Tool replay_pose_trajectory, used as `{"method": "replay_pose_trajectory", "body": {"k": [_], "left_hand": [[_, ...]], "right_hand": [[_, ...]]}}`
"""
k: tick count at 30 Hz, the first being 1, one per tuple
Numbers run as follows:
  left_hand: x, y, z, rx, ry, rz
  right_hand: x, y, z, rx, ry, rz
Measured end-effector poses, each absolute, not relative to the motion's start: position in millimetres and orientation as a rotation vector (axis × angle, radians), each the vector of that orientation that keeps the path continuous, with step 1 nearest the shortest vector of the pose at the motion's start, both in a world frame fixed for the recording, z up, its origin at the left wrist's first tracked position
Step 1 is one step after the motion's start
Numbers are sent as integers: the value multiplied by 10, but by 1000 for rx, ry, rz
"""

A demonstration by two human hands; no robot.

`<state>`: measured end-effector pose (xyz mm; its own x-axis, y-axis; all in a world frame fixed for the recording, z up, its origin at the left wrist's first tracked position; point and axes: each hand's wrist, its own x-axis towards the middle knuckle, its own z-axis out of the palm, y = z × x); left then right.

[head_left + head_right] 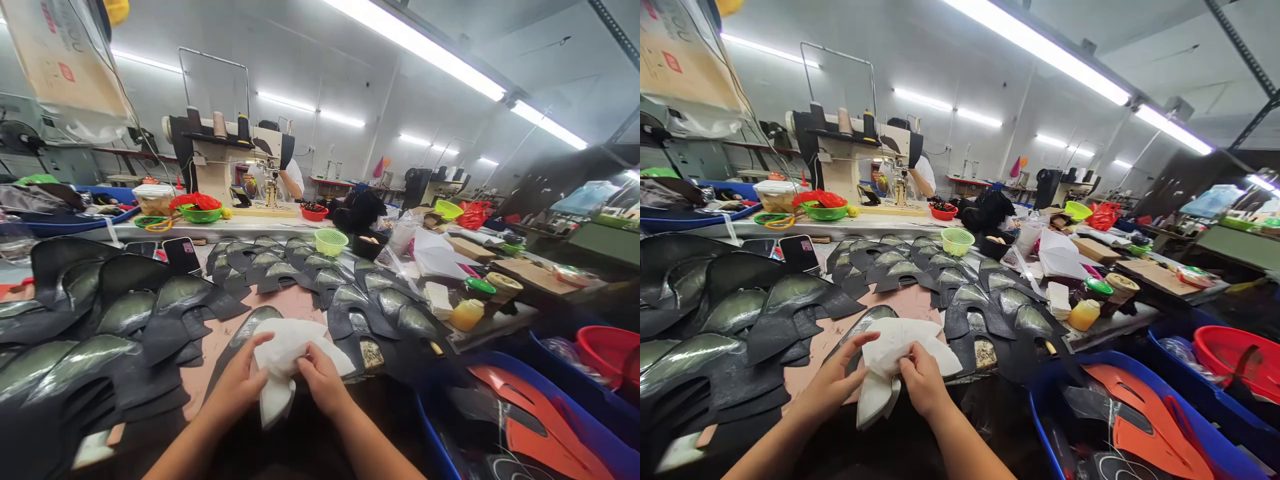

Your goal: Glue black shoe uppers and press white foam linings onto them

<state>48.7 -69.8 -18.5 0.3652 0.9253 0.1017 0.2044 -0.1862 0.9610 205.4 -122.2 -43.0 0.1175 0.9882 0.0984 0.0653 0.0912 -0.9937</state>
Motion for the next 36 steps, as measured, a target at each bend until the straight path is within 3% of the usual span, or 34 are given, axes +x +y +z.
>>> {"method": "replay_pose_trajectory", "body": {"k": [7,13,15,24,36], "left_hand": [[604,-456,-207,2167,954,545],[645,-478,-242,2171,969,574],[649,-481,-245,2158,937,593],[674,-470,-323,2162,983,596],[645,-500,-287,2177,994,547]], "right_hand": [[2090,-1135,-543,-1225,-998,1134],[2113,-1164,-329,-1352,-1650,407],[2108,-1118,-271,-1390,-1859,312],[2136,-971,-209,-1463,-1964,289],[2221,-911,-266,-1279,-1583,240]]}}
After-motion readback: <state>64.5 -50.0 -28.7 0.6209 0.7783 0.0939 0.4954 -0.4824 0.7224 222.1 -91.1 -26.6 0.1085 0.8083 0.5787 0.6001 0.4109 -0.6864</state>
